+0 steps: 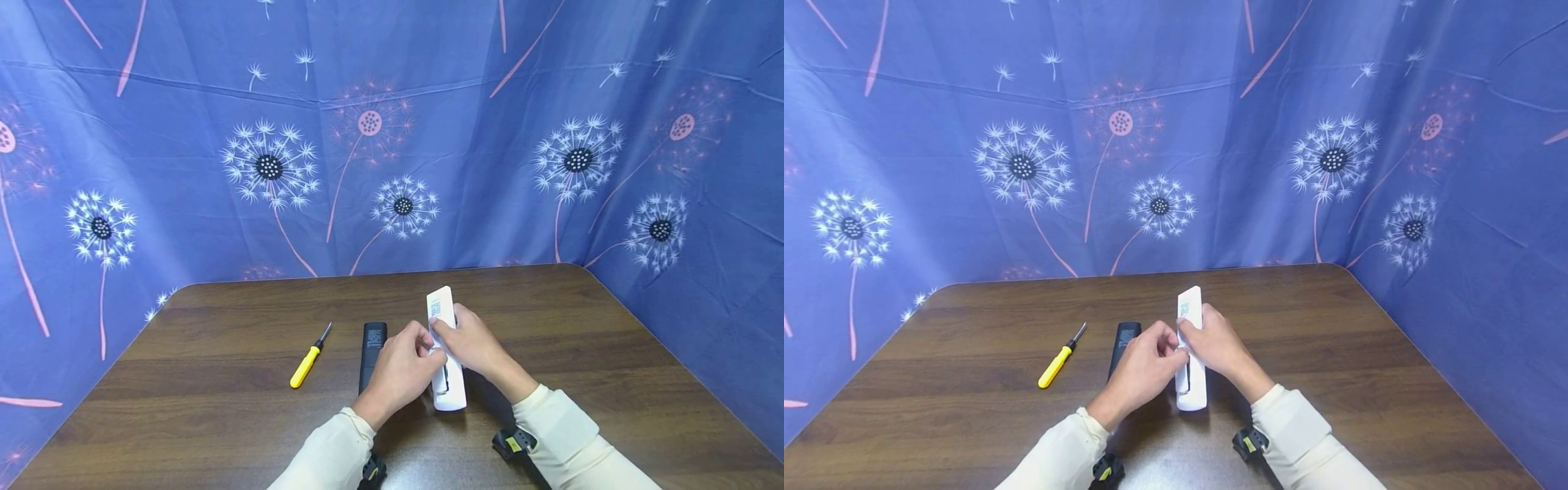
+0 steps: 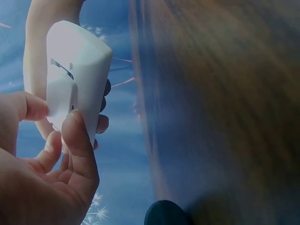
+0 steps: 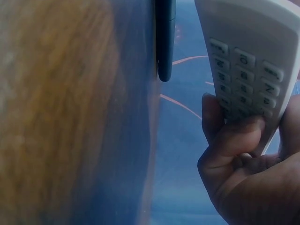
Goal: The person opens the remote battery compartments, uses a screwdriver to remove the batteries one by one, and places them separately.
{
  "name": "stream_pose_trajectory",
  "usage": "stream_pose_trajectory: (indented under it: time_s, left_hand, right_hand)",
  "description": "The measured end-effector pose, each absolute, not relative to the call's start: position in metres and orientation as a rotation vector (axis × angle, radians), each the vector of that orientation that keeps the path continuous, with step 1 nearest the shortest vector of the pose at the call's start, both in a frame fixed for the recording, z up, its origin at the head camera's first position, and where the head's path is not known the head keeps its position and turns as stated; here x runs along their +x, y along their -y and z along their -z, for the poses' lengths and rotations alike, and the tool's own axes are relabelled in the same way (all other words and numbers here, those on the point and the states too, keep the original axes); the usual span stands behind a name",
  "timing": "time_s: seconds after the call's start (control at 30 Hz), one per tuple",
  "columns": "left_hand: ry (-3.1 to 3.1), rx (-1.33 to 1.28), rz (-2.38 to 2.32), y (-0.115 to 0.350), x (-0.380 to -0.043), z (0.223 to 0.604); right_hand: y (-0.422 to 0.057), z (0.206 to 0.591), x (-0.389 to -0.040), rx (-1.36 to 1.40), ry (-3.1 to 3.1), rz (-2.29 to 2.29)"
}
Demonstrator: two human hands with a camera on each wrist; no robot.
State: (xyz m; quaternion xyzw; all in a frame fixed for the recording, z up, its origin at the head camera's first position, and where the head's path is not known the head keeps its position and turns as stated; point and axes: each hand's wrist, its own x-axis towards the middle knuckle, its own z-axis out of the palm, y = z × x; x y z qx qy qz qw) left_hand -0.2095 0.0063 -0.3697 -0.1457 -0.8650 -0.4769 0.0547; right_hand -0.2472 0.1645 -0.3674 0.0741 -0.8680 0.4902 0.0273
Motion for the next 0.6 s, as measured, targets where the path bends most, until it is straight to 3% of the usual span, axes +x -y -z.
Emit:
stream_pose_trajectory:
  time_s: [0.6]
  left_hand:
    - [2.630, -0.408, 1.462, -0.0039, -0.2090, 0.3673]
  right_hand:
    - [-0.1672, 0.3673, -0.2483, 0.225, 2.640, -1.594]
